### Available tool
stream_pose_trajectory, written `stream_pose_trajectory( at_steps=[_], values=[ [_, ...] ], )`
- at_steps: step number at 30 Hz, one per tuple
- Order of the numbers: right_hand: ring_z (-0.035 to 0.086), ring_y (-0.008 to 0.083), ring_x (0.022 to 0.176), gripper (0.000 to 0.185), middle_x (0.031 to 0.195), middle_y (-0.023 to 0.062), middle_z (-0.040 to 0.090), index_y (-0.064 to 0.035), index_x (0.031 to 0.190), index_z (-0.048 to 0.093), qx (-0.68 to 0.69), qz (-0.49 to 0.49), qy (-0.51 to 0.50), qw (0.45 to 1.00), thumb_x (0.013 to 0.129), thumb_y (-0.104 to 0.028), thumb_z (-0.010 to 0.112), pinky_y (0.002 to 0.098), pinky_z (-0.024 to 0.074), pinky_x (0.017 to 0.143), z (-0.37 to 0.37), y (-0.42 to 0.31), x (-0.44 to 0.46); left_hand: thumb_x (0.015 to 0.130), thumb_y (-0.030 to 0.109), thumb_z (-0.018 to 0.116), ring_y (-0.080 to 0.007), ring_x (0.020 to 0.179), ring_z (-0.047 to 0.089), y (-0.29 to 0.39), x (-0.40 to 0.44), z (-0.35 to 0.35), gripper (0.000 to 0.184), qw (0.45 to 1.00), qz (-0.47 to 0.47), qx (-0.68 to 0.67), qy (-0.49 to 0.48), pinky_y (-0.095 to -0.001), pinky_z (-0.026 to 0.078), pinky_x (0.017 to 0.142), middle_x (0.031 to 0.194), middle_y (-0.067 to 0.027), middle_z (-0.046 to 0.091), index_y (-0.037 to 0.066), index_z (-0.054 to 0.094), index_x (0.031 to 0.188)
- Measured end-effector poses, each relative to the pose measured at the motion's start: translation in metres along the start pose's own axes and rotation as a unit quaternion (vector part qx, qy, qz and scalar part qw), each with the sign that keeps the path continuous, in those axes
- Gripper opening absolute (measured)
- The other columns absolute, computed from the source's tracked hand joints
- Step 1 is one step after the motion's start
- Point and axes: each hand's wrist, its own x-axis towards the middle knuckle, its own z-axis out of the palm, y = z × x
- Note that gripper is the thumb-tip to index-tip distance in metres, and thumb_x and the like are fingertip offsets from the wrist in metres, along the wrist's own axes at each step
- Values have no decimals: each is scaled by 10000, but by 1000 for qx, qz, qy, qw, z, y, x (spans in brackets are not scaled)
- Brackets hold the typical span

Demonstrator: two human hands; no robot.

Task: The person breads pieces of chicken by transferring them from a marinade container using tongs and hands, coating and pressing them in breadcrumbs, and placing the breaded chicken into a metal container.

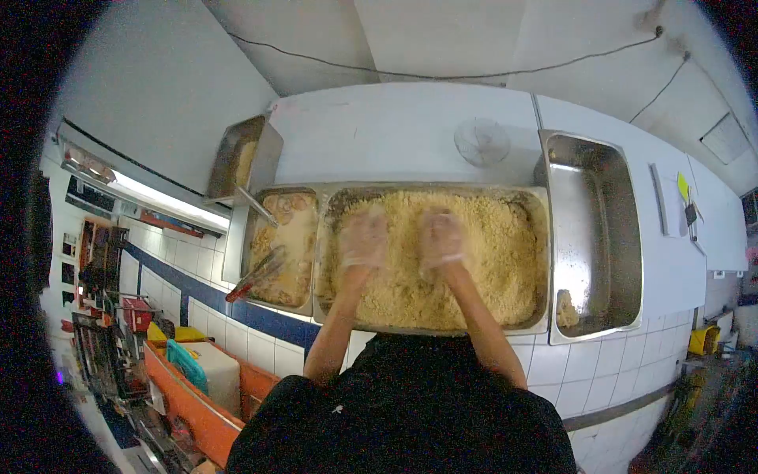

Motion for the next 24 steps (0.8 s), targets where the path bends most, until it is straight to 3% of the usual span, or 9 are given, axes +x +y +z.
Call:
stream_pose_trajectory(
  at_steps=[2,6,8,11,12,14,18,21,24],
  values=[
    [522,328,1117,307,1119,192,589,-12,1083,592,-261,-100,-149,949,909,-246,496,434,411,949,38,14,-1,947,380,431,-387,875,596,14,-11,19,411,987,110,120,-9,-476,480,736,959,-231,605,13,611,1000],
    [516,349,1102,309,1147,206,570,1,1071,584,-136,-30,-194,971,886,-233,504,460,379,977,4,7,-6,944,401,423,-396,946,585,38,-9,-10,424,986,81,52,-138,-503,459,807,1034,-244,585,21,568,1067],
    [496,362,1096,318,1160,209,552,4,1083,576,-147,-115,-30,982,863,-216,514,467,364,973,27,20,-10,927,405,430,-378,1066,531,14,-9,33,455,988,101,-43,-113,-528,375,946,1157,-233,533,43,507,1191],
    [479,363,1089,375,1168,214,531,-2,1149,555,-154,-125,-124,972,869,-242,487,484,355,959,32,24,-7,917,401,426,-364,1145,462,22,-24,38,500,990,141,0,1,-528,265,1035,1232,-217,480,35,465,1255],
    [479,363,1089,375,1168,214,531,-2,1149,555,-152,-117,-134,972,869,-242,487,484,355,959,28,22,-9,917,401,426,-364,1145,462,19,-25,42,500,991,136,3,-11,-528,265,1035,1232,-217,480,35,465,1255],
    [469,352,1090,431,1157,211,513,-7,1193,533,-163,-175,-54,970,874,-288,462,500,361,929,11,13,-13,913,366,434,-368,1160,442,10,-27,45,497,969,238,-46,44,-507,244,1054,1230,-215,478,19,458,1268],
    [474,337,1090,478,1163,202,509,-2,1210,519,-177,-126,-141,966,863,-324,458,511,360,918,9,8,-7,913,341,422,-383,1152,446,19,-22,31,473,968,239,-68,39,-516,248,1051,1234,-218,476,9,466,1247],
    [475,331,1112,511,1164,194,522,-1,1238,504,-185,-106,-145,966,851,-335,481,513,360,931,23,16,-3,916,330,403,-402,1163,432,15,-20,43,463,987,136,-90,-6,-531,239,1054,1232,-239,472,11,464,1246],
    [482,335,1133,521,1192,184,530,-8,1283,474,-132,-41,-198,970,880,-339,469,532,347,954,34,17,13,915,344,385,-397,1161,448,20,-9,58,470,994,109,9,11,-530,265,1036,1193,-250,501,4,472,1227]
  ],
)
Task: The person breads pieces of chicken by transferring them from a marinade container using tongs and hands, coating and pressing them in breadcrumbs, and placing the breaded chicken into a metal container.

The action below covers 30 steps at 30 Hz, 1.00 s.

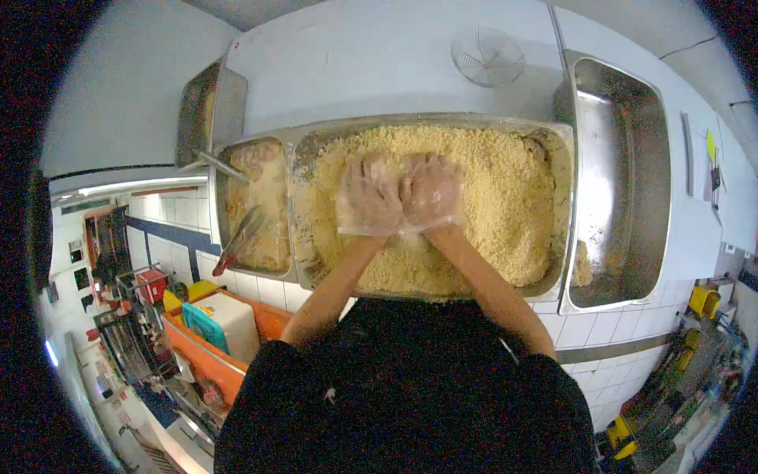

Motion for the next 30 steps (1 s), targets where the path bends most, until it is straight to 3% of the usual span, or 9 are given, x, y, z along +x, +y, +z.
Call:
stream_pose_trajectory(
  at_steps=[2,6,8,11,18,23,27,29,30],
  values=[
    [482,318,1164,527,1191,181,550,-10,1294,479,-141,-102,241,955,892,-351,476,517,321,1012,59,22,2,920,376,381,-388,1129,487,-15,-15,25,505,991,41,42,118,-526,310,1007,1102,-260,542,-13,466,1231],
    [512,320,1159,565,1235,200,550,8,1292,487,10,-32,99,995,890,-389,486,460,352,1028,6,9,1,923,487,367,-383,1054,546,-9,9,-15,631,998,26,59,26,-519,381,971,1039,-270,570,-30,434,1276],
    [557,306,1126,670,1235,210,569,28,1282,499,48,11,-130,990,836,-465,579,385,422,985,-47,6,-16,892,564,456,-360,987,594,-8,24,-72,741,900,-120,-21,-418,-464,453,942,1011,-273,603,-30,397,1332],
    [595,306,1069,765,1205,208,596,34,1269,511,120,-194,-119,966,766,-518,675,371,477,899,-18,78,1,799,593,610,-317,935,629,-42,1,-71,823,899,28,-125,-418,-398,504,877,984,-248,638,-9,431,1331],
    [600,292,979,783,1146,203,618,-1,1306,478,208,-155,-354,899,713,-421,773,401,472,896,-64,58,-3,669,573,753,-315,975,625,-42,28,-94,870,877,81,-113,-460,-400,491,884,1022,-237,637,20,497,1290],
    [603,254,909,619,1043,162,647,2,1153,575,139,-163,-63,975,727,-407,760,399,483,808,-90,61,10,676,465,763,-327,1118,547,-39,53,-102,723,933,130,-123,-313,-414,450,945,1238,-191,537,125,525,1268],
    [588,308,1022,664,1106,203,607,1,1190,548,28,-71,-166,983,750,-467,717,422,470,902,-129,35,-10,709,407,740,-345,1089,554,-16,28,-111,632,961,192,-34,-197,-418,454,941,1181,-174,569,131,552,1246],
    [597,338,971,592,1072,215,607,-6,1054,605,-26,-337,61,939,775,-526,658,428,492,830,-96,60,-32,746,362,717,-317,1032,587,-29,8,-112,537,944,259,-40,-200,-417,466,921,1161,-151,592,123,588,1209],
    [601,344,960,597,1068,216,605,-11,1053,613,-31,-255,35,966,781,-542,638,427,496,809,-96,66,-50,772,373,685,-332,1000,596,-38,-2,-113,493,952,236,-32,-195,-431,468,901,1104,-169,610,114,600,1183]
  ],
)
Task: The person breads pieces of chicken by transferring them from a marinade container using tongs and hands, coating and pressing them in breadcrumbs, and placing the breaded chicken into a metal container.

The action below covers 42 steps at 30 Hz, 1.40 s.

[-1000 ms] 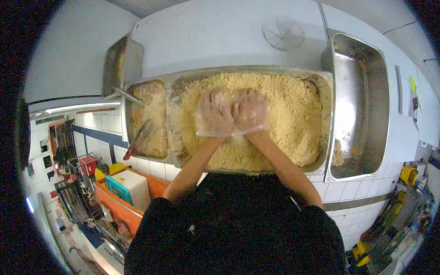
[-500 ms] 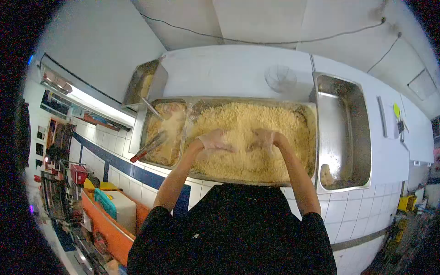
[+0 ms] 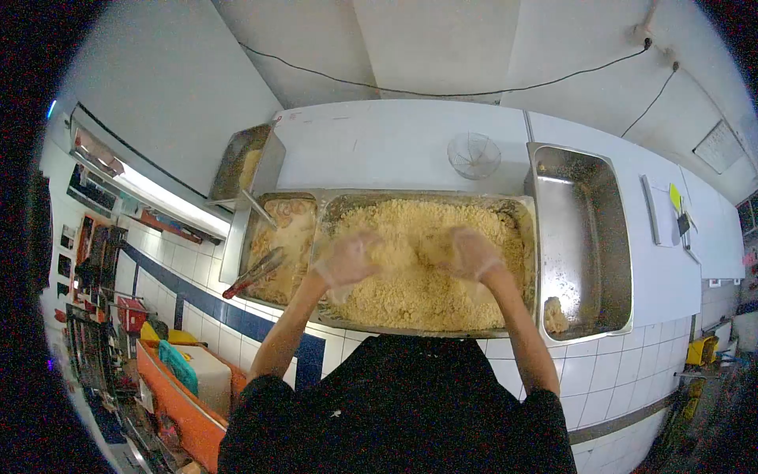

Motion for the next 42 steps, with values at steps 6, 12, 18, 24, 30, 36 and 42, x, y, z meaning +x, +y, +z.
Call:
stream_pose_trajectory(
  at_steps=[6,12,18,24,30,36,42],
  values=[
    [600,352,1012,788,1095,280,604,77,1123,556,33,294,-216,930,735,-600,668,411,466,889,1,-39,-33,869,479,526,-409,872,612,-11,-71,61,464,952,-299,47,-36,-479,468,769,867,-248,629,57,642,1022],
    [613,305,964,714,1046,238,636,93,1154,537,289,334,6,897,783,-502,677,368,469,862,75,-1,-42,895,342,487,-438,876,591,-7,-58,69,415,901,-407,-141,-53,-517,442,775,888,-295,609,-37,626,992],
    [579,347,1039,638,1036,223,640,92,1177,530,53,145,-38,987,785,-394,660,401,451,912,0,-44,23,867,401,538,-370,894,621,-5,18,40,514,963,-196,-130,134,-466,484,735,934,-211,639,61,514,1252],
    [565,283,1070,543,1026,155,645,-36,1171,575,-154,-62,10,986,738,-347,676,388,443,918,71,27,29,870,512,523,-330,903,630,8,48,61,542,985,-126,23,116,-438,499,800,1092,-184,610,48,585,1144],
    [606,311,985,564,1107,177,617,-71,1199,562,68,27,-47,996,708,-286,736,395,473,895,-3,27,57,891,500,524,-317,1027,588,7,67,38,454,976,-192,-36,-97,-454,488,865,1118,-169,596,105,592,1104],
    [612,341,953,528,1077,154,626,-89,1172,568,-29,-54,127,990,730,-321,738,427,490,862,-45,-17,23,877,430,559,-353,820,622,-10,43,58,446,982,-168,-26,86,-459,502,729,946,-229,622,11,576,1028],
    [600,374,964,442,1042,187,626,-75,1103,596,44,177,72,981,793,-384,662,432,485,825,24,-36,-52,924,396,480,-411,902,611,-4,-37,36,445,931,-362,49,7,-467,489,774,901,-272,617,-11,658,896]
  ],
)
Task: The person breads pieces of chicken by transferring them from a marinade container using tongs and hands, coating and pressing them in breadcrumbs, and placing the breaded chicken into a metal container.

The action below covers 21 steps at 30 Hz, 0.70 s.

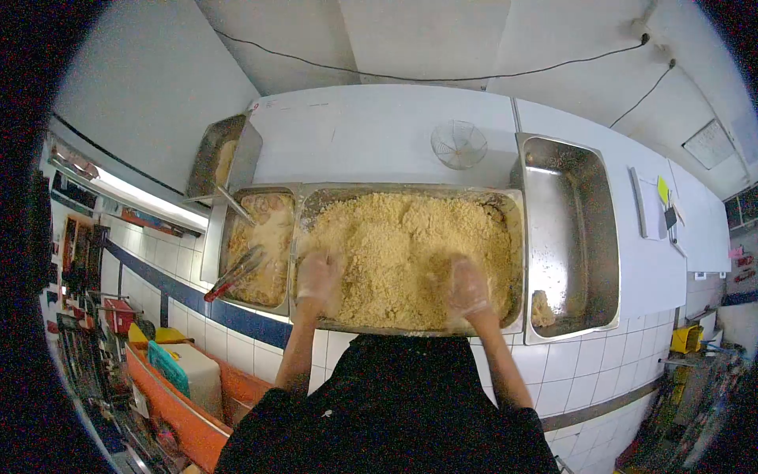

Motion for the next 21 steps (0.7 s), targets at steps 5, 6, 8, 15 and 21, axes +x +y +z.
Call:
stream_pose_trajectory(
  at_steps=[5,6,8,15,21],
  values=[
    [609,347,940,534,968,205,642,-28,951,653,-71,118,-163,977,815,-541,591,430,482,791,56,-3,-8,948,322,405,-402,881,630,-21,-33,65,390,995,40,66,-56,-494,490,788,934,-280,628,-3,591,1057],
    [618,345,924,498,1037,224,616,-45,1100,579,-45,144,-219,964,829,-463,590,424,501,743,31,-28,5,949,307,390,-405,884,637,-9,-34,61,386,998,50,34,-34,-499,494,792,967,-287,630,12,562,1128],
    [626,344,908,525,1107,244,591,-63,1249,505,-20,166,-269,949,843,-385,590,418,520,695,40,-25,15,942,289,396,-406,908,637,10,-25,43,377,994,-18,13,-103,-493,498,802,1003,-291,625,30,527,1182],
    [613,293,983,394,1169,120,621,-42,1240,534,505,287,-71,811,928,-278,485,375,500,814,54,-11,26,934,288,459,-348,737,658,-10,-17,62,343,956,180,5,230,-389,536,640,877,-225,654,0,541,1101],
    [596,266,1010,418,1212,138,588,-80,1271,532,154,173,14,973,927,-315,496,369,483,872,5,-19,93,933,468,493,-153,657,489,63,45,6,461,967,-65,-241,44,-310,463,555,765,-117,542,17,581,960]
  ],
)
